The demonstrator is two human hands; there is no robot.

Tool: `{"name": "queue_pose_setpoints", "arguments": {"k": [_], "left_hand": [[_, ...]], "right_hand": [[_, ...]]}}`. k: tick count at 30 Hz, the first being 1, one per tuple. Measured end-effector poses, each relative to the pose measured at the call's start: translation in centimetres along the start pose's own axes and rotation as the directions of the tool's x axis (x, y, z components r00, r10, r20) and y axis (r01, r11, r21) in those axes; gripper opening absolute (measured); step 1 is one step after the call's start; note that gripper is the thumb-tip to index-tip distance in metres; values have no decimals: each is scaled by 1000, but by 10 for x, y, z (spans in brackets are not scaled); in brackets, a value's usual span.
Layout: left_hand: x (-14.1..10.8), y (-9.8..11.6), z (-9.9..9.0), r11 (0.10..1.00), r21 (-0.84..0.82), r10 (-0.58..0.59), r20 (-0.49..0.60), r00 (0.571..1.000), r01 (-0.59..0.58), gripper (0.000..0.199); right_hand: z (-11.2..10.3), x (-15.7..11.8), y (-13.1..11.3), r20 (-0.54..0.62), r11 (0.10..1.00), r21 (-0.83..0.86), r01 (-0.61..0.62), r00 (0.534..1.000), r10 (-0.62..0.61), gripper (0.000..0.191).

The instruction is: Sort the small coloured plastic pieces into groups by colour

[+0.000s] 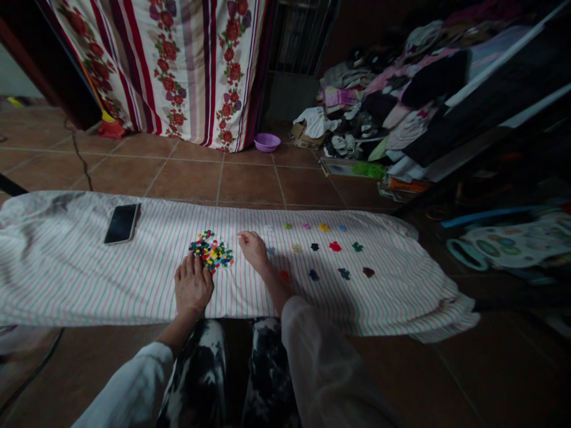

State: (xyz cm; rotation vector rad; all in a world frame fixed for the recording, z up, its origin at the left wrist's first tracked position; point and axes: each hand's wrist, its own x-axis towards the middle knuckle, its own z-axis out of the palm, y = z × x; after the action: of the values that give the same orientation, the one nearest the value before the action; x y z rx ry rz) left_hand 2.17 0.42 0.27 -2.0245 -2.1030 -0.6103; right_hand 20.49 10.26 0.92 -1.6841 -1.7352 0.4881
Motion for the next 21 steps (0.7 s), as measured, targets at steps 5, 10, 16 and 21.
{"name": "queue_pose_setpoints", "arguments": {"k": [5,10,16,21], "left_hand": [[0,-1,2,1000,-6,6,-8,1000,-6,52],[-1,-1,2,1000,11,9,-8,1000,-9,52],[-1,-2,3,1000,20,5,-20,1000,-5,53],[-2,-2,4,1000,-20,-7,-20,1000,7,53]], "right_hand": [[-21,20,24,-73,997,-29,-69,995,67,26],[-44,38,48,-126,976,-76,-206,973,196,27],[-59,52,66,-149,936,-124,-328,939,310,24],[-59,59,73,-135,943,-149,-299,950,280,23]]}}
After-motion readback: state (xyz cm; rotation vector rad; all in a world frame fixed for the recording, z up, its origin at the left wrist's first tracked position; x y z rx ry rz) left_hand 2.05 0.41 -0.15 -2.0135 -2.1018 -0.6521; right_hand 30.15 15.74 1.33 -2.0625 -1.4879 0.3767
